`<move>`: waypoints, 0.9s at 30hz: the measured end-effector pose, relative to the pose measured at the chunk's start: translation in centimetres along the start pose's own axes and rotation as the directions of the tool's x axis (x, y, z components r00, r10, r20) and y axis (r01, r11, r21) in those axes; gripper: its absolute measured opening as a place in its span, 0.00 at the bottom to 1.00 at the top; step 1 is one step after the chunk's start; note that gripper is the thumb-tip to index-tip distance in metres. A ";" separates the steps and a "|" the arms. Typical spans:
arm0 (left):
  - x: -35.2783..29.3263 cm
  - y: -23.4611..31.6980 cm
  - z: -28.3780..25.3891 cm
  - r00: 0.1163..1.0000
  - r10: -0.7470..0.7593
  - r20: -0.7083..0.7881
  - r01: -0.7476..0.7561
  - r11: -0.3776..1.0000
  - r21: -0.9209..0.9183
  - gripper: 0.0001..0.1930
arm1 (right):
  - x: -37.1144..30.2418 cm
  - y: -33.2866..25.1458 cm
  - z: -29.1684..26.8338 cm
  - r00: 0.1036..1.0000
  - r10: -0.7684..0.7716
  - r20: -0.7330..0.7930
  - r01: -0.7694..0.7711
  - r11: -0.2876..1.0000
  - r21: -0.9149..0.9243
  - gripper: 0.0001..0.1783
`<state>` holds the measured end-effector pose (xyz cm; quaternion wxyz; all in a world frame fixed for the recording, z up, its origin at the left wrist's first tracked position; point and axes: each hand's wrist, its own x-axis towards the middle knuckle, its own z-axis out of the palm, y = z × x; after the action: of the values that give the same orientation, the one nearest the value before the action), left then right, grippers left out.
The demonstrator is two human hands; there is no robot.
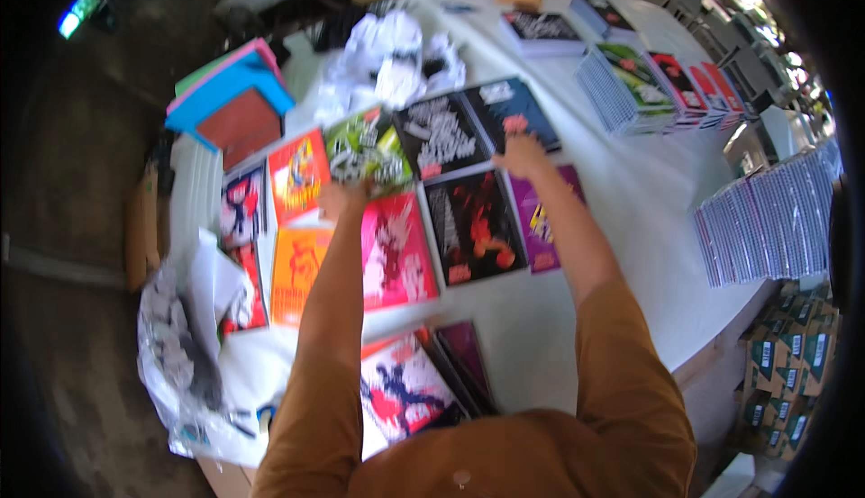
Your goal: The person selects several spiral-bound notebooks with different sports-themed covers from a table, stacks them together, places the stack into a clear plastic bag, and seals the bag with adhesive tape.
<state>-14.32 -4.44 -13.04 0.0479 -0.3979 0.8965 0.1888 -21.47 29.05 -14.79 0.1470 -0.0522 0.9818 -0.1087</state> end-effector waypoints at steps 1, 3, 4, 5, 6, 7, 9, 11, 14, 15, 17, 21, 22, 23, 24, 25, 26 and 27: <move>0.2 -0.3 -0.9 0.999 -0.034 -0.019 0.033 0.997 -0.068 0.44 | -1.0 -1.9 -0.1 0.988 -0.027 -0.155 0.021 0.999 -0.043 0.36; 1.6 -2.3 -1.4 0.999 0.018 0.035 -0.012 0.983 -0.182 0.36 | -1.1 -1.1 -0.2 0.897 -0.162 -0.410 0.153 0.987 -0.056 0.15; 4.0 -5.1 -1.7 0.996 0.053 0.074 -0.037 0.976 -0.213 0.33 | -1.7 -3.2 -0.6 0.894 -0.150 -0.423 0.182 0.983 0.036 0.13; 3.9 -4.1 -1.9 0.995 0.073 0.072 -0.055 0.974 -0.218 0.33 | -1.7 -1.9 -0.2 0.884 -0.090 -0.459 0.186 0.968 0.170 0.11; 2.9 -3.1 -2.4 0.987 0.125 -0.102 -0.144 0.968 -0.206 0.28 | -2.2 -0.4 -0.2 0.875 -0.024 -0.483 0.190 0.935 0.298 0.09; 1.9 -2.3 -3.1 0.947 0.170 -0.274 -0.225 0.958 -0.181 0.23 | -2.5 1.1 -0.5 0.830 0.095 -0.550 0.177 0.889 0.422 0.09; -1.6 -2.0 -8.2 0.850 0.337 -0.405 -0.450 0.865 -0.223 0.14 | -5.0 1.8 -2.0 0.688 0.226 -0.690 0.287 0.788 0.544 0.11; -5.3 -3.3 -13.6 0.707 0.357 -0.611 -0.596 0.766 -0.242 0.12 | -7.3 3.7 -2.7 0.583 0.347 -0.735 0.548 0.500 0.671 0.12; -11.3 -6.0 -21.8 0.611 0.322 -0.723 -0.755 0.511 -0.410 0.07 | -18.3 3.9 -8.4 0.327 0.390 -0.861 0.559 0.654 0.509 0.14; -12.4 -6.5 -23.7 0.519 0.325 -0.790 -0.835 0.388 -0.389 0.07 | -22.1 4.1 -9.5 0.359 0.509 -0.783 0.648 0.468 0.601 0.13; -15.7 -7.7 -28.2 0.284 0.224 -0.932 -0.924 0.322 -0.205 0.09 | -29.0 5.0 -10.7 0.219 0.451 -0.865 0.609 0.629 0.482 0.13; -24.1 -12.1 -33.6 0.491 0.201 -0.848 -0.870 0.155 -0.467 0.19 | -37.6 3.8 -11.0 0.122 0.164 -0.979 0.553 0.808 0.204 0.12; -26.7 -12.3 -32.6 0.589 0.285 -0.756 -0.807 0.260 -0.530 0.17 | -39.3 2.8 -10.9 0.153 0.205 -0.967 0.554 0.792 0.256 0.12; -26.2 -10.9 -29.5 0.461 0.520 -0.719 -0.887 0.287 -0.361 0.14 | -42.1 2.9 -11.3 0.141 0.245 -0.959 0.493 0.823 0.282 0.12; -26.9 -11.6 -26.2 0.576 0.604 -0.551 -0.799 0.274 -0.535 0.10 | -43.0 2.4 -10.6 0.151 0.248 -0.957 0.498 0.817 0.290 0.12; -29.0 -11.7 -23.7 0.567 0.746 -0.351 -0.778 0.344 -0.527 0.13 | -44.2 2.1 -10.5 0.135 0.302 -0.944 0.496 0.804 0.328 0.12; -29.8 -11.7 -21.6 0.668 0.740 -0.083 -0.640 0.513 -0.572 0.13 | -45.4 1.5 -10.6 0.117 0.348 -0.930 0.491 0.794 0.358 0.11; -30.1 -12.3 -19.0 0.668 0.739 -0.089 -0.643 0.512 -0.570 0.15 | -46.3 0.8 -10.6 0.121 0.371 -0.921 0.535 0.757 0.375 0.11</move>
<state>16.32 1.77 7.97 -0.0754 0.0153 0.8759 0.4764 19.35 38.19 7.77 -0.5392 0.0268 0.7098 -0.4525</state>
